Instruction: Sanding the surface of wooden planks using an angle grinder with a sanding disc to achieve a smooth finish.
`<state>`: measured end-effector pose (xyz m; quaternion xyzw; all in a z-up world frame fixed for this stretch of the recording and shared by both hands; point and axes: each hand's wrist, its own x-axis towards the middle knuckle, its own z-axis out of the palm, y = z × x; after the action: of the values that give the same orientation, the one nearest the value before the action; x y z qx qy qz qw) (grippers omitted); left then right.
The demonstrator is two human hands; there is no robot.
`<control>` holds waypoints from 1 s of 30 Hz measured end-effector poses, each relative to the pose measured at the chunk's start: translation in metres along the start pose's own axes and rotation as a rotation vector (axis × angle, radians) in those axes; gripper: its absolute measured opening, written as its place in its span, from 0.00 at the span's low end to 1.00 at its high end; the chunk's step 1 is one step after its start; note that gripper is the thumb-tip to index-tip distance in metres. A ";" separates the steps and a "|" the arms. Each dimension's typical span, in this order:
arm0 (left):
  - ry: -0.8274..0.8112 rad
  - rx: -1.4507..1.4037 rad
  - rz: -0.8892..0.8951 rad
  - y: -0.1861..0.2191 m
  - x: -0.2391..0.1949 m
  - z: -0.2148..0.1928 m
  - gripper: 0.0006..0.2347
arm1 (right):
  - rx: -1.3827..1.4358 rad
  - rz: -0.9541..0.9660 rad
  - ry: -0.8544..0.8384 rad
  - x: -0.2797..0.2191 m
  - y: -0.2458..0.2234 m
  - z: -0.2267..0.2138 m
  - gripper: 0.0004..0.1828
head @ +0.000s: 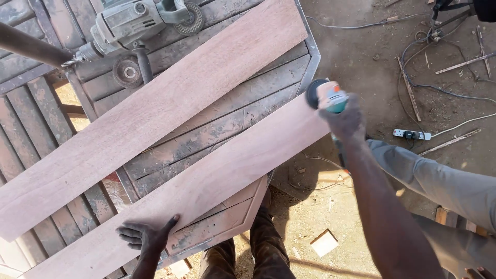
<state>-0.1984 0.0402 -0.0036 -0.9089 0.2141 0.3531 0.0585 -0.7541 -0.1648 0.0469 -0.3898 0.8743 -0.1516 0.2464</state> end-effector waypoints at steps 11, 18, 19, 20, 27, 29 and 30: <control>0.029 0.020 -0.036 0.001 0.003 0.004 0.73 | -0.214 -0.337 -0.403 -0.099 -0.040 0.055 0.42; 0.049 0.028 -0.013 -0.006 0.009 0.007 0.73 | 0.005 0.215 -0.050 -0.015 -0.023 -0.051 0.40; 0.048 0.020 -0.012 -0.001 0.004 0.005 0.73 | 0.005 0.208 -0.047 -0.023 -0.009 -0.035 0.40; 0.016 0.011 -0.018 0.005 0.000 0.002 0.73 | 0.020 0.108 -0.010 -0.031 0.005 -0.019 0.41; 0.030 0.036 -0.030 0.003 0.003 0.003 0.73 | -0.088 -0.341 -0.271 -0.165 0.021 0.060 0.46; 0.036 0.026 -0.044 0.005 -0.005 0.001 0.73 | -0.045 -0.336 -0.257 -0.145 0.036 0.055 0.46; 0.046 0.010 -0.060 0.008 -0.007 0.000 0.73 | 0.000 -0.339 -0.243 -0.133 0.042 0.053 0.46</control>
<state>-0.2066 0.0350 0.0015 -0.9224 0.1898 0.3293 0.0688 -0.6741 -0.0404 0.0251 -0.5467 0.7600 -0.1425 0.3212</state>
